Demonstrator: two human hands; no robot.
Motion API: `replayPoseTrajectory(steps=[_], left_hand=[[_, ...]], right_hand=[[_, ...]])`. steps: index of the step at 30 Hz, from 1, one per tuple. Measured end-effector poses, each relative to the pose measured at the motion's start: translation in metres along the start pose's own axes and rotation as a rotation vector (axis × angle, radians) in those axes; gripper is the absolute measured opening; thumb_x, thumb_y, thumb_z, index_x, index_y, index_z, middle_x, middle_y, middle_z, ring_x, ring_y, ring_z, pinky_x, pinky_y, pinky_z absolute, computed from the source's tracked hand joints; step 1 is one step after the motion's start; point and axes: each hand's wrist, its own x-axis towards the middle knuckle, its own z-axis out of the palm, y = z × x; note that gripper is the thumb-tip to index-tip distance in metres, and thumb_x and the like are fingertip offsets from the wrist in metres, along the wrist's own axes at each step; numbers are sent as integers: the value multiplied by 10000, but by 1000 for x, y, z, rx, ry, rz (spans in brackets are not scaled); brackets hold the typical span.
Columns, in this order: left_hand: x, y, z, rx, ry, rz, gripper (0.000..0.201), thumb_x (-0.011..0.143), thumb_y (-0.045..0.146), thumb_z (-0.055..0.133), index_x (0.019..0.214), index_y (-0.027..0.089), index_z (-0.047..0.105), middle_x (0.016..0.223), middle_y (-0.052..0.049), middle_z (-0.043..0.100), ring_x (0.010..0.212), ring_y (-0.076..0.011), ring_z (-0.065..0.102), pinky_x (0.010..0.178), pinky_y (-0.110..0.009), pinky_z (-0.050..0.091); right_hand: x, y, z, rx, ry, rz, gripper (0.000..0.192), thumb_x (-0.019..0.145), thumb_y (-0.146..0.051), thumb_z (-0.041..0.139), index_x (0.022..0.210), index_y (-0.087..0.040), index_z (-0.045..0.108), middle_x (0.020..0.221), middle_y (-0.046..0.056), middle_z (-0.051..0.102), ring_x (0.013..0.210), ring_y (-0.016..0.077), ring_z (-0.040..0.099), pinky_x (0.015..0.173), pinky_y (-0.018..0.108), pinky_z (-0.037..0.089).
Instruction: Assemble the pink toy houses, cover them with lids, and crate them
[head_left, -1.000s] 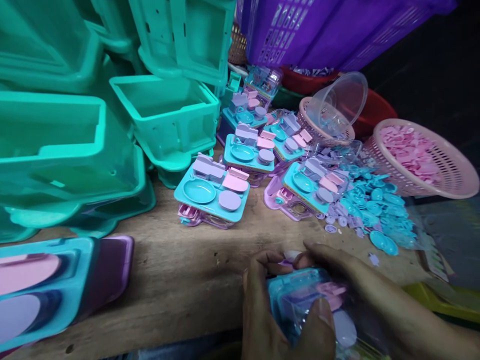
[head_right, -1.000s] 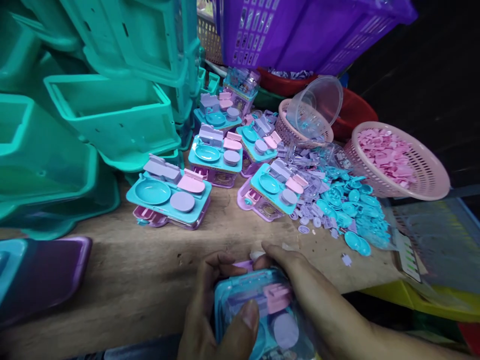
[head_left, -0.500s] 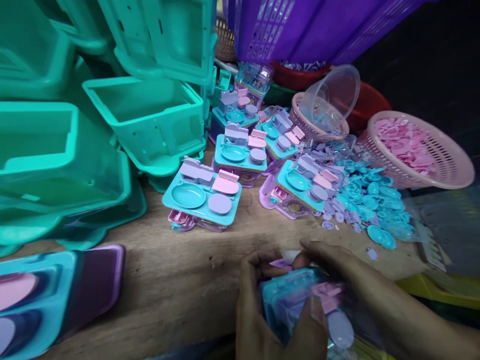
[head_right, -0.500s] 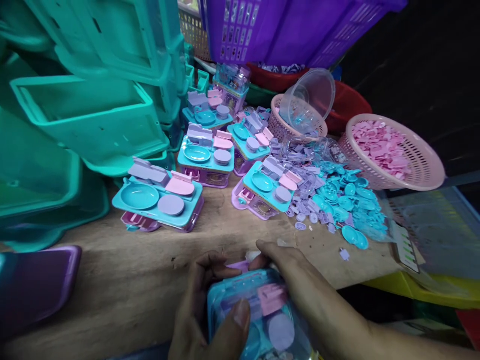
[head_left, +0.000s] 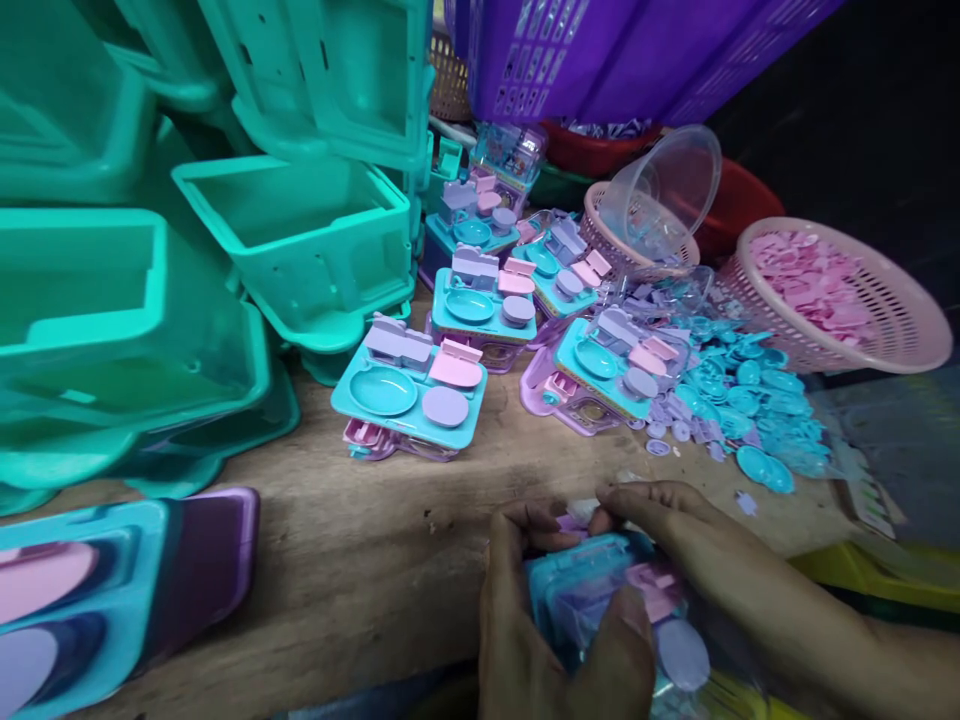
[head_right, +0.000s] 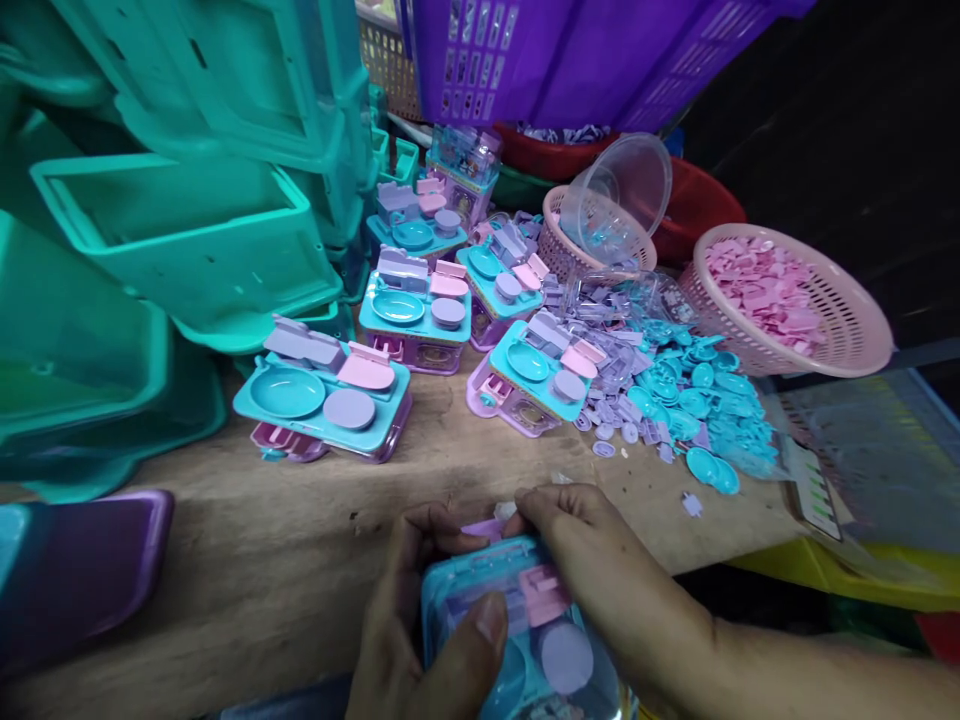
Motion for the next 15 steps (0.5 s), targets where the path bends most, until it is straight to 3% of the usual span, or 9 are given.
replayPoseTrajectory(steps=[4, 6, 11, 13, 15], left_hand=[[2, 0, -2, -22, -49, 37, 354, 713, 386, 722, 947, 224, 512, 965, -38, 669, 923, -222, 640, 807, -295, 497], [3, -2, -1, -21, -39, 112, 385, 732, 381, 736, 995, 221, 506, 932, -26, 655, 911, -209, 640, 818, -291, 494], [5, -10, -3, -69, -88, 216, 433, 850, 422, 704, 1129, 221, 439, 923, -4, 610, 832, -177, 648, 800, -289, 512], [4, -15, -11, -6, -138, 340, 493, 867, 437, 709, 1227, 221, 449, 1028, -38, 633, 952, -212, 661, 892, -334, 522], [3, -22, -21, 136, -275, 605, 602, 839, 456, 763, 1324, 236, 483, 1227, -92, 630, 1152, -268, 624, 1028, -402, 486]], right_hand=[[-1, 5, -5, -1, 123, -117, 385, 570, -590, 698, 601, -211, 641, 777, 46, 683, 727, 218, 627, 611, 302, 502], [1, 11, -8, 40, 60, -131, 410, 624, -618, 686, 654, -209, 667, 818, 58, 709, 775, 240, 652, 663, 322, 527], [7, 16, -7, 196, -113, -100, 356, 713, -561, 686, 669, -211, 641, 603, 23, 638, 583, 206, 615, 558, 308, 498], [2, 11, -5, 270, -131, -95, 279, 723, -481, 698, 675, -213, 637, 621, 30, 661, 583, 205, 629, 565, 303, 511], [-6, 5, -2, 309, -100, -57, 223, 722, -430, 703, 688, -216, 647, 676, 51, 701, 605, 216, 655, 584, 314, 535]])
